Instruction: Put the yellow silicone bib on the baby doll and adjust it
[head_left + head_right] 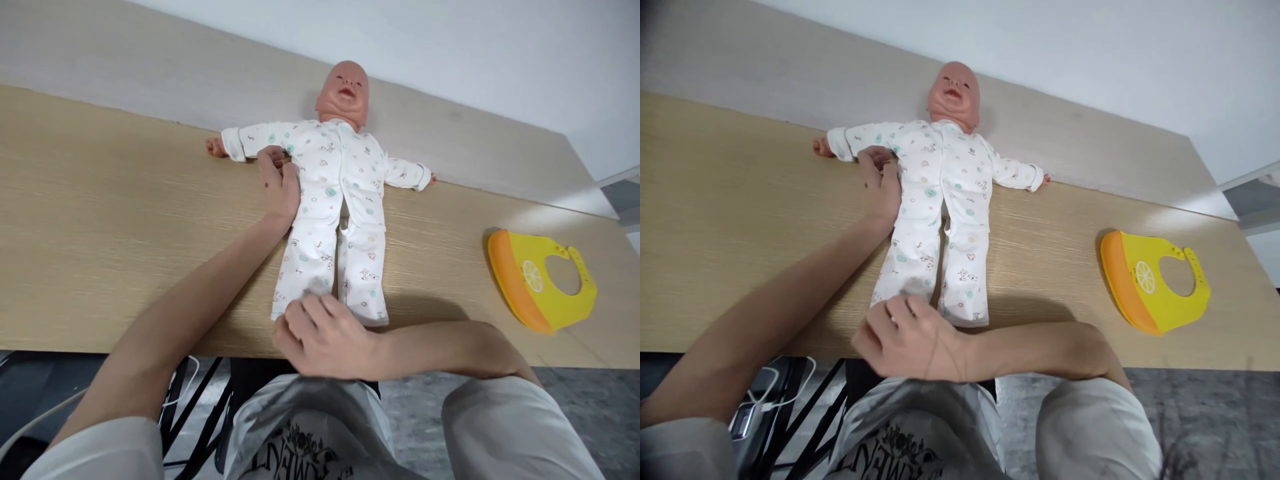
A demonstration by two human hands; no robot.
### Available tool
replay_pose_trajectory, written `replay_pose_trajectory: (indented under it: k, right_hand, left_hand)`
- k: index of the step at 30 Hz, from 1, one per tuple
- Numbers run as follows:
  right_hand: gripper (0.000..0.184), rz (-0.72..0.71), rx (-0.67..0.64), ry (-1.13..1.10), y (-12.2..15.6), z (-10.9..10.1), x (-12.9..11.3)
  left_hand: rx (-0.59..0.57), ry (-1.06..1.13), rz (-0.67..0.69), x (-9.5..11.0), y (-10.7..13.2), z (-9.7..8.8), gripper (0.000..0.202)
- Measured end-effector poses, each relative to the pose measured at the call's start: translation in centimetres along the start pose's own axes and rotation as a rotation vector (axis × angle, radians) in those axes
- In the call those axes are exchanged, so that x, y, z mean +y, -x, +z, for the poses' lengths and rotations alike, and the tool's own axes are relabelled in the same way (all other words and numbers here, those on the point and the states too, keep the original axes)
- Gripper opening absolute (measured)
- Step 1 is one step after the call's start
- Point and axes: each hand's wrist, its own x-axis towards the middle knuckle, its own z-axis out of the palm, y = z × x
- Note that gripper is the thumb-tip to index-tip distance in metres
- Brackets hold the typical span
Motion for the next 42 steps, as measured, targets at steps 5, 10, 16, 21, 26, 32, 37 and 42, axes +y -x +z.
replay_pose_trajectory:
  k: [5,10,16,21,26,32,37,42]
  right_hand:
    - [0.020,-0.191,0.062,-0.280,2.2,-1.1,-3.4]
    - [0.040,-0.101,-0.094,-0.151,3.8,-0.8,-4.9]
    - [0.049,0.016,-0.252,-0.104,4.1,0.6,-4.9]
    - [0.075,0.085,-0.346,-0.150,4.2,1.9,-4.5]
    - [0.077,0.106,-0.383,-0.153,3.7,2.4,-3.8]
    - [0.085,0.107,-0.316,-0.128,3.5,2.9,-3.4]
    - [0.079,0.104,-0.384,-0.144,3.3,2.7,-3.3]
    - [0.082,0.101,-0.371,-0.130,3.1,2.2,-3.3]
  left_hand:
    - [-0.014,-0.001,0.046,-0.6,-0.1,0.0,0.021]
    - [-0.035,0.004,0.030,-0.3,0.1,-0.1,0.018]
    - [-0.048,0.011,0.033,-0.7,-0.1,-0.1,0.020]
    - [-0.076,0.017,0.055,-0.9,-0.1,-0.2,0.022]
    - [-0.065,0.010,0.030,-0.3,0.1,-0.1,0.025]
    - [-0.056,0.022,0.043,-0.5,0.1,0.0,0.025]
    - [-0.067,0.018,0.071,-0.7,0.2,-0.1,0.021]
    - [-0.061,0.024,0.062,-0.7,0.2,0.0,0.020]
